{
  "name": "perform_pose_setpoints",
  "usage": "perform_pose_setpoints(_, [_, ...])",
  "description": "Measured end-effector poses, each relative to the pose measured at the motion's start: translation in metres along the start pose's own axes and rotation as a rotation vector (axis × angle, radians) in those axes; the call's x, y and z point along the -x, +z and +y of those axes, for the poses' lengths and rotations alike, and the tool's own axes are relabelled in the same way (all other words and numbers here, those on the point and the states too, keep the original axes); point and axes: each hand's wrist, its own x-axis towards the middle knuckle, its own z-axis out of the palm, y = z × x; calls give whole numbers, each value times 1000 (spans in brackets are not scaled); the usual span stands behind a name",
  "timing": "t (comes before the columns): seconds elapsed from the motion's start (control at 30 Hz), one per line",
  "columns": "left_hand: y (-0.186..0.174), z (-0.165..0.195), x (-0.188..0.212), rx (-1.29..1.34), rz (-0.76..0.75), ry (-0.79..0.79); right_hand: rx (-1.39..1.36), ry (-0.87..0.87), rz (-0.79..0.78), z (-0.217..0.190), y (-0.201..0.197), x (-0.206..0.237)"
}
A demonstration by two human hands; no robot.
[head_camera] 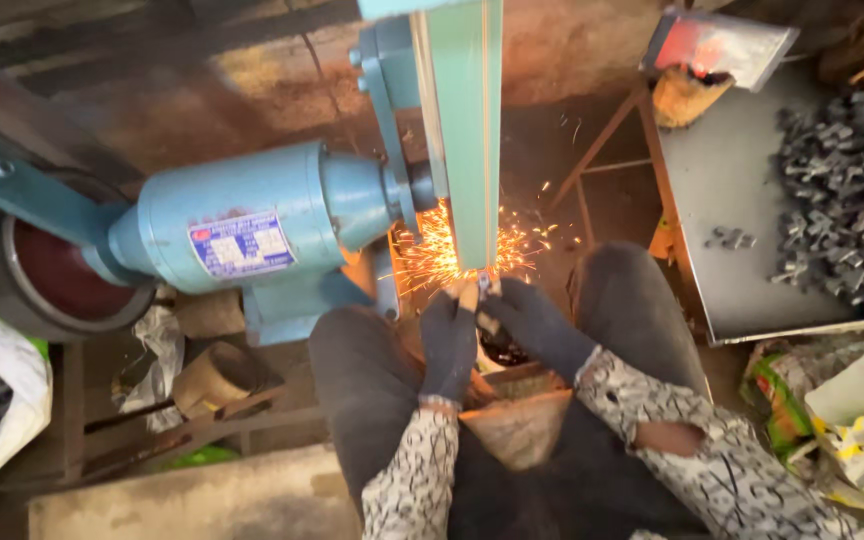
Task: The person sits at a belt grinder and grinds small metal workpieces against the moving belt, producing sparks. They periodically place finished pieces onto a tray holding a pile of similar ground parts and take new unground pieces from a container to continue grinding.
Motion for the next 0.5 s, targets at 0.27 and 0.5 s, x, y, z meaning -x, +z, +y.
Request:
perform_pose_setpoints(0.27, [1, 29, 7, 64, -96, -208, -43, -103, -44, -10, -8, 11])
perform_pose_setpoints(0.5, [14, 9, 8, -162, -16, -85, -174, -47, 15, 14, -22, -5])
